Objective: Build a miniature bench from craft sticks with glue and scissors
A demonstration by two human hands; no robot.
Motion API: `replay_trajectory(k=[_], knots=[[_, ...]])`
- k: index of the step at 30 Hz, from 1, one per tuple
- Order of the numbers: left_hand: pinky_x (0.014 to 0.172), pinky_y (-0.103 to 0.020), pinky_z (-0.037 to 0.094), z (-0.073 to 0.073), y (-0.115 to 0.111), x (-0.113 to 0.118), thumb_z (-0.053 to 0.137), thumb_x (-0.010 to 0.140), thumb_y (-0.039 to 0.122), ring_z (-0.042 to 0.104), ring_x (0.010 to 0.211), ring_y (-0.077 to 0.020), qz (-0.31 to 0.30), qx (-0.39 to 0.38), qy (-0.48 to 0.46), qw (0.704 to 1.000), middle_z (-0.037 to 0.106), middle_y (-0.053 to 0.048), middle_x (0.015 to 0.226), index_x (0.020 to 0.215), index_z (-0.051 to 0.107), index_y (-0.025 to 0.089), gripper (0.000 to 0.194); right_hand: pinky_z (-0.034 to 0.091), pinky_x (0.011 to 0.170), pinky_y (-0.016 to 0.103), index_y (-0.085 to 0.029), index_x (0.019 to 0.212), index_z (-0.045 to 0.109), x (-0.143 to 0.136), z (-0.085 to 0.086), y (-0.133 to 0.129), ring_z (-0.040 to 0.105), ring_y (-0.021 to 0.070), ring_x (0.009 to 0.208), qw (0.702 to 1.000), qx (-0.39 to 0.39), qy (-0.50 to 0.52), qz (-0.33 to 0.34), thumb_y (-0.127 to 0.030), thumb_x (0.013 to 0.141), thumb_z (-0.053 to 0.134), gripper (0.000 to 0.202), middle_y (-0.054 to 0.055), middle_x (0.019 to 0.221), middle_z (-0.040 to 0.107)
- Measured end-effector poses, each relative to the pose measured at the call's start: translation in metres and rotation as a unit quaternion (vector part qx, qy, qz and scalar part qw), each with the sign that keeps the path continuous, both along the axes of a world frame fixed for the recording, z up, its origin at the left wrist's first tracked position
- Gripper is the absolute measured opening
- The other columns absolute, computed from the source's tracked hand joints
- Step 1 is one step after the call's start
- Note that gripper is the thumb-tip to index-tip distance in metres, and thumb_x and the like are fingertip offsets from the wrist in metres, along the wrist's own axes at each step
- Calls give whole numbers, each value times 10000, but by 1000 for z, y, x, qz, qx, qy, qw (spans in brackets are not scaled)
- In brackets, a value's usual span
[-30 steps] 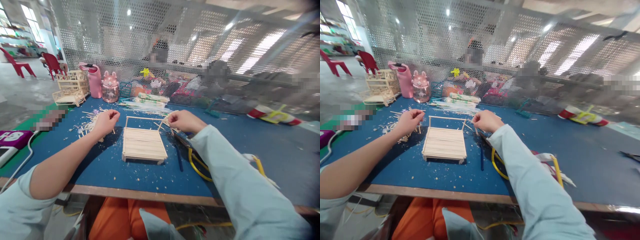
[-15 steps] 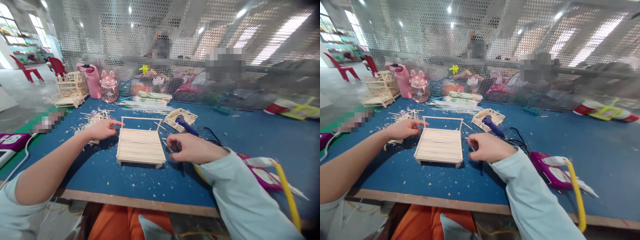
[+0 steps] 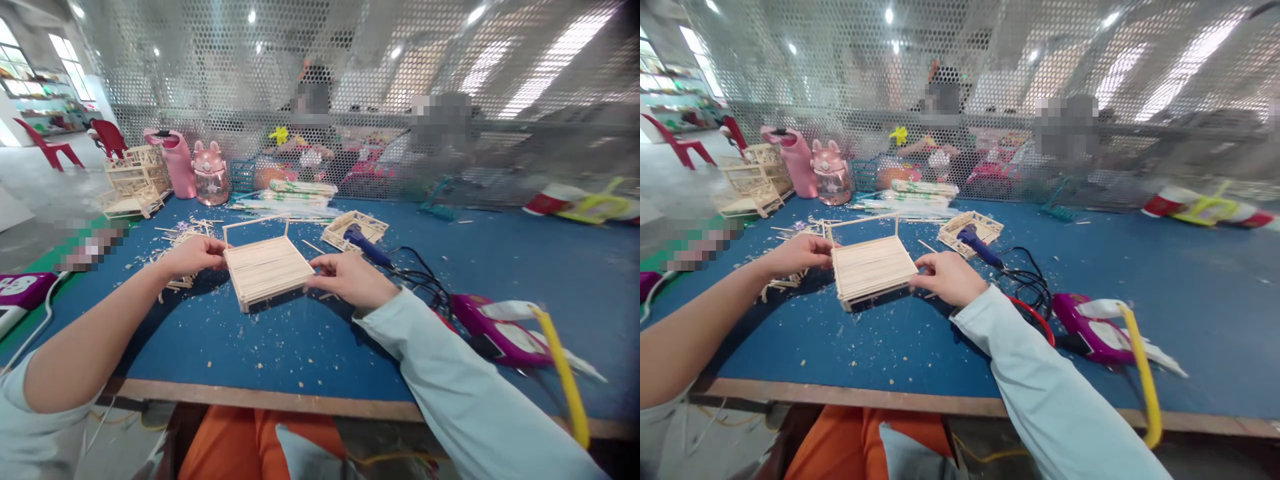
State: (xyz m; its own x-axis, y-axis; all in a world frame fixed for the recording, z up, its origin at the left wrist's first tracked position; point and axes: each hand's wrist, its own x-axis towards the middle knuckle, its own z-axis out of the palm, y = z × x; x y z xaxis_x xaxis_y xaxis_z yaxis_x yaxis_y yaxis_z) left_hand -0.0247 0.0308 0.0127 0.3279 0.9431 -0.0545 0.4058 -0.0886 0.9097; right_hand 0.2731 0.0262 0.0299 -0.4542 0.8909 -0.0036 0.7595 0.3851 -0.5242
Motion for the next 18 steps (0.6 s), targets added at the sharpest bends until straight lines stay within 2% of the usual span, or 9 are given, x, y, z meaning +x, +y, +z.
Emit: replay_trajectory(k=[4,9,14,18], knots=[[661,-269,481,1,-4,-2,691,593,326,620,691,-164,9,-6,10,1000,720,-22,796,905,730,206,337,369,517,211,-154,971,648,-6,-17,11,515,105,508,996,17,61,-57,-260,764,540,257,-28,568,595],[688,-297,480,-1,-9,1,696,608,369,624,699,-183,5,23,42,999,718,-16,775,854,726,207,296,432,530,210,-123,1187,515,-15,-30,24,573,115,545,983,0,141,-120,-183,766,530,426,-2,666,647],[549,-246,412,-3,-11,5,716,591,364,537,534,-121,44,52,43,997,617,20,587,744,667,180,245,482,708,250,-105,1249,454,-18,-43,38,632,135,777,975,35,193,-101,-136,786,502,466,88,943,682],[552,-238,381,-3,-11,5,714,590,364,498,534,-103,35,49,40,997,558,46,582,754,609,176,270,470,758,261,-136,1282,439,-17,-49,41,620,132,793,984,47,156,-75,-80,786,460,499,65,930,682]])
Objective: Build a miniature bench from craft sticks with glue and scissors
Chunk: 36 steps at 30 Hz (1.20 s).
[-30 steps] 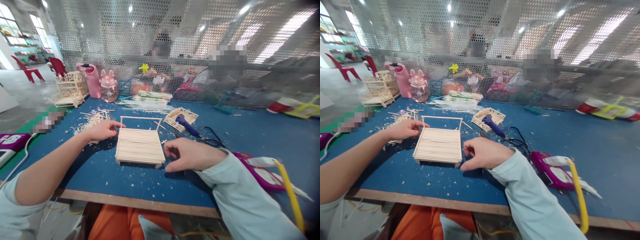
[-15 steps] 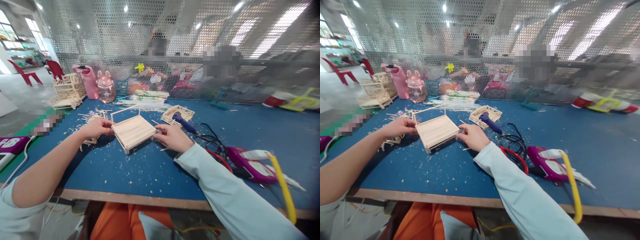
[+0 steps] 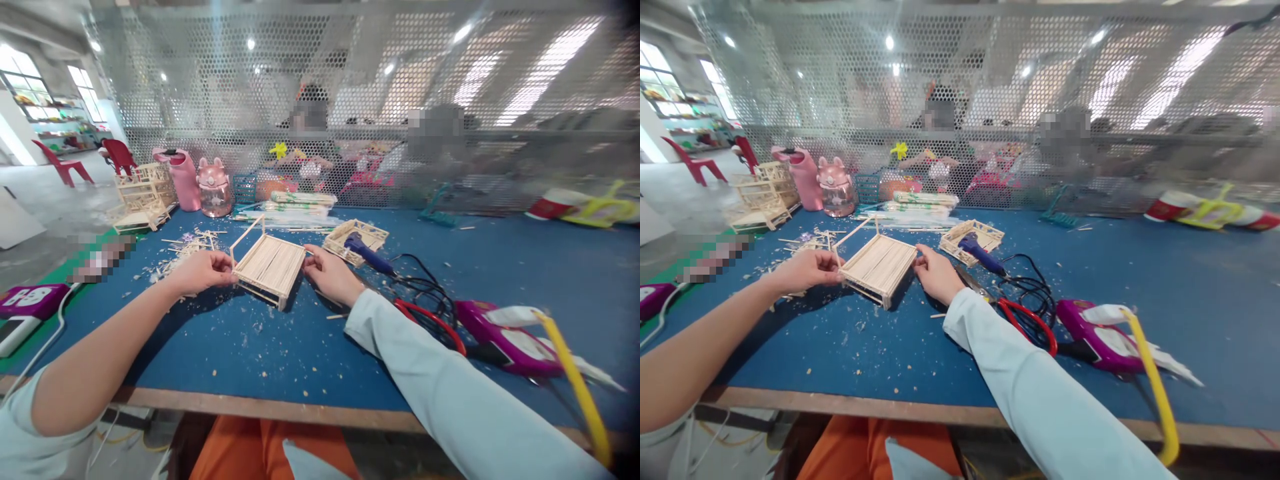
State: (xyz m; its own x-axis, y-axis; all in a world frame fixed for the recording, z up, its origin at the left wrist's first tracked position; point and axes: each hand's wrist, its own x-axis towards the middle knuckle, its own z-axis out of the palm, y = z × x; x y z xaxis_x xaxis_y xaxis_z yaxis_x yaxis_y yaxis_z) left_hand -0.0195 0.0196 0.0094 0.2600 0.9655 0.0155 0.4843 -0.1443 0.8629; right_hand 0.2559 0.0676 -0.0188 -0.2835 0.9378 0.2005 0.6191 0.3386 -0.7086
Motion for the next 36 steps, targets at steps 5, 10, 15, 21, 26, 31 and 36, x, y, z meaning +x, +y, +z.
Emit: replay_trajectory(k=[5,10,15,21,26,31,36], knots=[[570,-244,370,-1,1,-2,689,616,378,481,558,-108,-29,14,21,999,543,35,601,691,558,180,249,449,712,242,-113,1369,346,1,18,-13,592,131,707,996,31,-79,6,-88,742,514,649,41,837,673],[531,-224,319,1,-2,-1,677,633,415,428,553,-103,-52,47,89,994,476,49,598,689,510,185,290,424,652,252,-143,1168,568,26,60,-36,555,126,623,982,127,-123,-63,-262,801,496,392,43,830,660],[527,-226,288,5,-4,3,562,723,493,434,548,-107,-44,58,216,974,501,30,579,666,583,159,339,385,547,223,-158,812,630,47,73,-46,549,134,616,941,-110,-304,99,-350,618,693,280,17,726,630],[503,-228,293,6,-6,7,550,706,553,456,503,-117,-5,16,239,971,531,22,526,692,653,156,410,305,505,236,-184,617,620,35,58,-46,507,120,552,893,-121,-424,88,-254,677,641,95,-7,575,585],[495,-220,301,9,-9,6,595,689,487,455,477,-104,-26,-7,206,978,519,29,509,657,645,158,334,345,545,236,-164,708,666,29,56,-43,529,126,570,925,-69,-360,95,-278,749,582,147,11,613,622],[460,-205,273,11,-10,4,664,643,429,384,447,-76,-50,-39,145,987,455,67,498,738,612,161,289,393,644,241,-140,893,687,17,49,-45,586,143,682,966,38,-251,48,-223,786,533,205,44,771,679],[450,-201,316,6,-8,9,617,707,462,407,452,-73,-16,-35,74,997,513,47,562,764,580,166,304,398,651,244,-133,1015,674,2,38,-45,579,139,683,972,67,-208,87,-151,795,499,281,50,812,684]])
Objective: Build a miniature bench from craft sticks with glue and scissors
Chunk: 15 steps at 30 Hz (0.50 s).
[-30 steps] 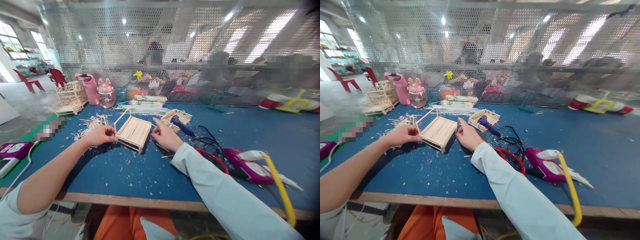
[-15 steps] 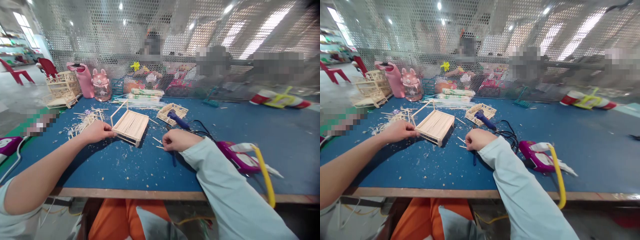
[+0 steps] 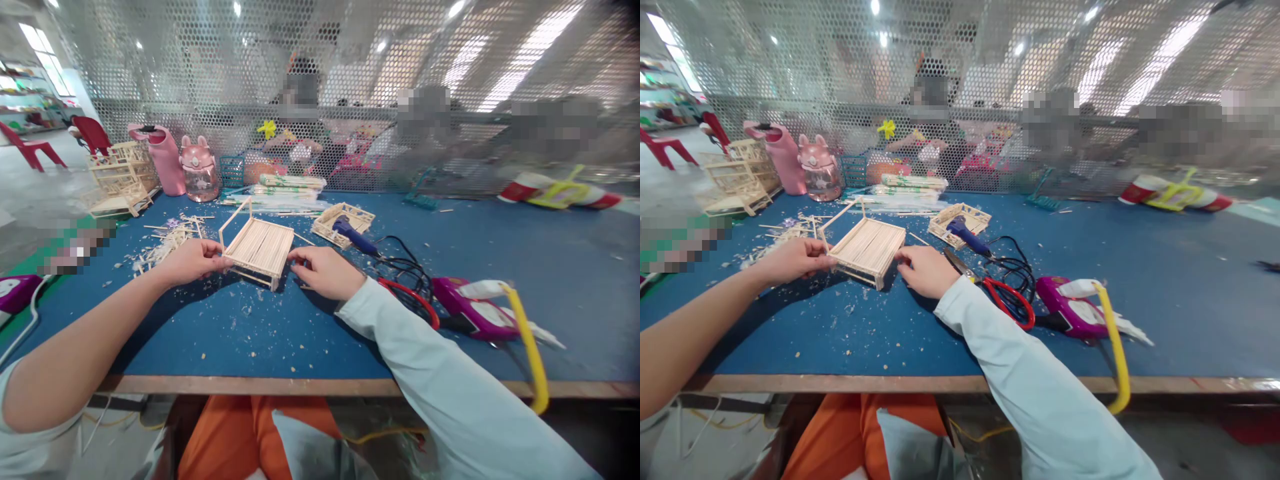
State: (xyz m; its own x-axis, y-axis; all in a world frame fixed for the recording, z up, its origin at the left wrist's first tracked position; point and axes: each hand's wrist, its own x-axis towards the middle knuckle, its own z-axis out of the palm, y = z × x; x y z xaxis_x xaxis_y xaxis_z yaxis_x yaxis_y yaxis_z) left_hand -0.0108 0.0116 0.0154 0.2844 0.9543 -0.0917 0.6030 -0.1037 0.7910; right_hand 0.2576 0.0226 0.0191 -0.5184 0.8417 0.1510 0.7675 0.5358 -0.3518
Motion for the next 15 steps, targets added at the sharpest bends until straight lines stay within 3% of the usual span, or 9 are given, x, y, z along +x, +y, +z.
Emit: replay_trajectory(k=[5,11,15], knots=[[498,-224,414,-3,-2,8,636,690,472,516,510,-98,44,-23,-44,998,599,3,636,727,579,168,312,417,694,243,-155,1062,649,-4,-8,10,587,140,739,999,34,32,-7,-68,781,462,348,53,868,686],[473,-221,408,-4,-4,9,683,644,456,523,499,-100,56,-54,-34,996,591,-4,589,638,566,165,313,437,820,281,-144,1100,642,-4,-15,21,611,178,938,999,22,24,18,-44,790,456,374,97,1056,684],[465,-213,405,-5,-4,6,690,641,463,522,499,-96,54,-57,-37,996,600,-6,604,644,566,163,325,459,715,259,-169,1063,664,11,-4,23,629,142,721,997,34,48,-57,-75,755,527,350,39,848,715]])
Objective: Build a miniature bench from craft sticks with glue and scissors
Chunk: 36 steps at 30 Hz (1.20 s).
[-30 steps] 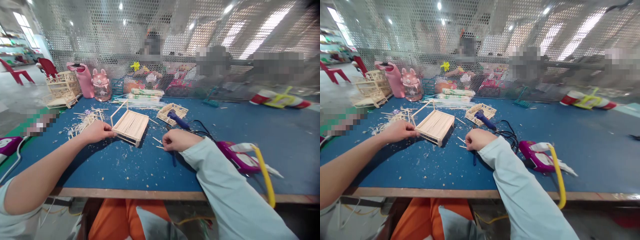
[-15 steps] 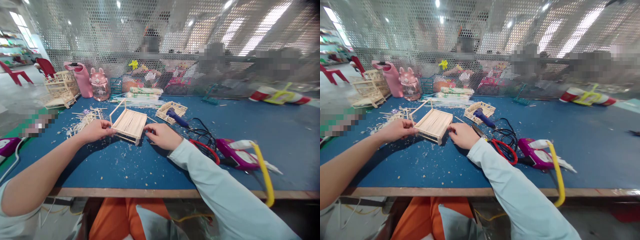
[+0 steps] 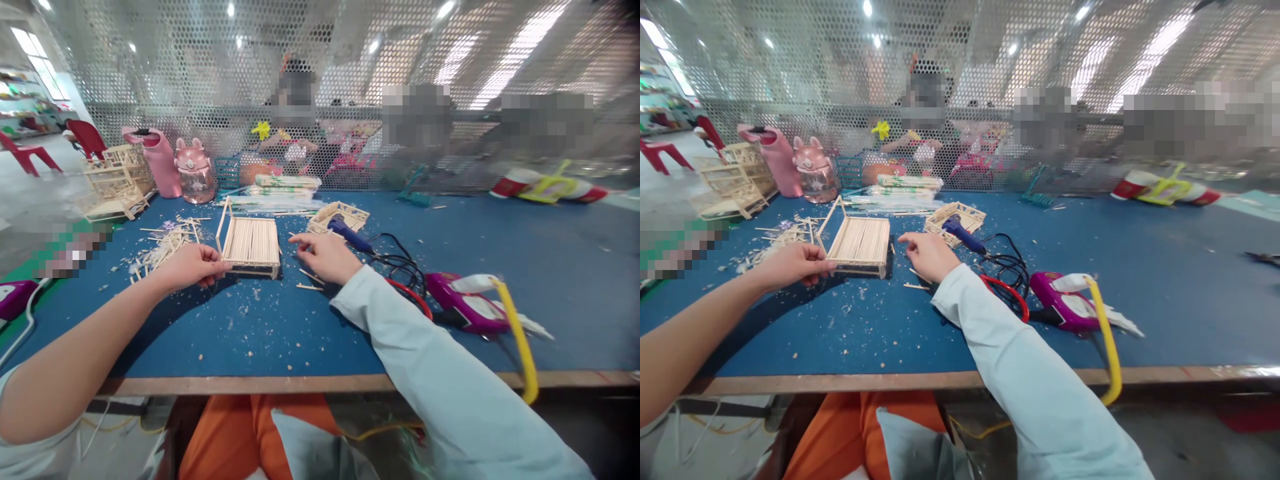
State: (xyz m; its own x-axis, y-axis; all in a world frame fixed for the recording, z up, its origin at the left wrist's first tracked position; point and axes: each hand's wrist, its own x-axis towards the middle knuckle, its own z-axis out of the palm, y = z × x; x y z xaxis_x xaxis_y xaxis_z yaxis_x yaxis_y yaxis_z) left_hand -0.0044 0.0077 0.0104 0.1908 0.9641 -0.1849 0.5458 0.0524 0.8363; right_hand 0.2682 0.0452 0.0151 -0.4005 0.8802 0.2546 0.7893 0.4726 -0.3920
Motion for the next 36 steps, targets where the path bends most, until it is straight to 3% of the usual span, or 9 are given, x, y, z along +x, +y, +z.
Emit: replay_trajectory(k=[4,8,11,14,20,24,29,33,36], knots=[[471,-213,416,2,-1,1,667,660,488,517,493,-94,13,20,6,1000,584,2,582,662,565,164,340,410,562,232,-147,856,698,23,20,-4,549,108,525,994,4,27,-102,-211,737,604,164,0,630,653],[436,-207,387,9,-4,-1,664,661,474,496,441,-97,-3,11,51,999,538,25,507,685,527,182,323,359,511,230,-166,721,674,34,27,-13,516,113,518,989,-117,-86,-36,-411,669,681,251,-15,556,592],[377,-200,319,14,-8,-6,689,628,447,468,389,-103,-29,-32,107,993,500,46,456,692,480,203,328,346,500,231,-177,783,665,30,21,-17,530,123,551,969,-171,-177,18,-390,587,751,303,-4,637,621],[353,-192,276,18,-12,-12,681,628,467,435,368,-92,-96,-96,129,982,479,45,441,601,461,197,349,324,487,229,-194,768,654,22,15,-19,529,119,550,965,-153,-214,6,-320,634,726,198,-4,648,625],[363,-190,277,14,-21,-11,645,686,516,386,345,-69,-239,-186,76,950,502,45,450,603,470,191,379,341,515,224,-186,635,631,14,19,-22,534,105,528,958,-182,-217,44,-163,696,638,66,-19,575,613],[382,-185,318,12,-25,6,612,730,520,437,385,-74,-264,-167,29,950,518,49,491,669,485,190,359,333,505,220,-186,657,633,12,18,-26,530,103,531,955,-171,-238,48,-145,696,624,57,-13,594,624],[422,-184,364,27,-30,48,611,751,465,472,423,-71,-301,-146,-6,942,513,50,495,650,495,181,323,307,487,220,-188,604,612,11,15,-28,494,98,514,951,-152,-269,32,-157,710,606,110,0,571,605],[426,-186,370,23,-31,79,600,769,423,482,419,-67,-280,-85,-21,956,540,40,509,668,527,171,281,313,486,219,-182,609,549,11,19,-29,459,93,513,975,-142,-165,36,-165,741,558,134,-7,564,556],[395,-179,332,6,-31,93,550,800,437,444,396,-56,-167,-28,-113,979,516,49,512,690,510,168,293,353,457,201,-183,698,499,7,23,-31,459,81,497,965,-249,55,67,-243,799,501,118,-36,581,513]])
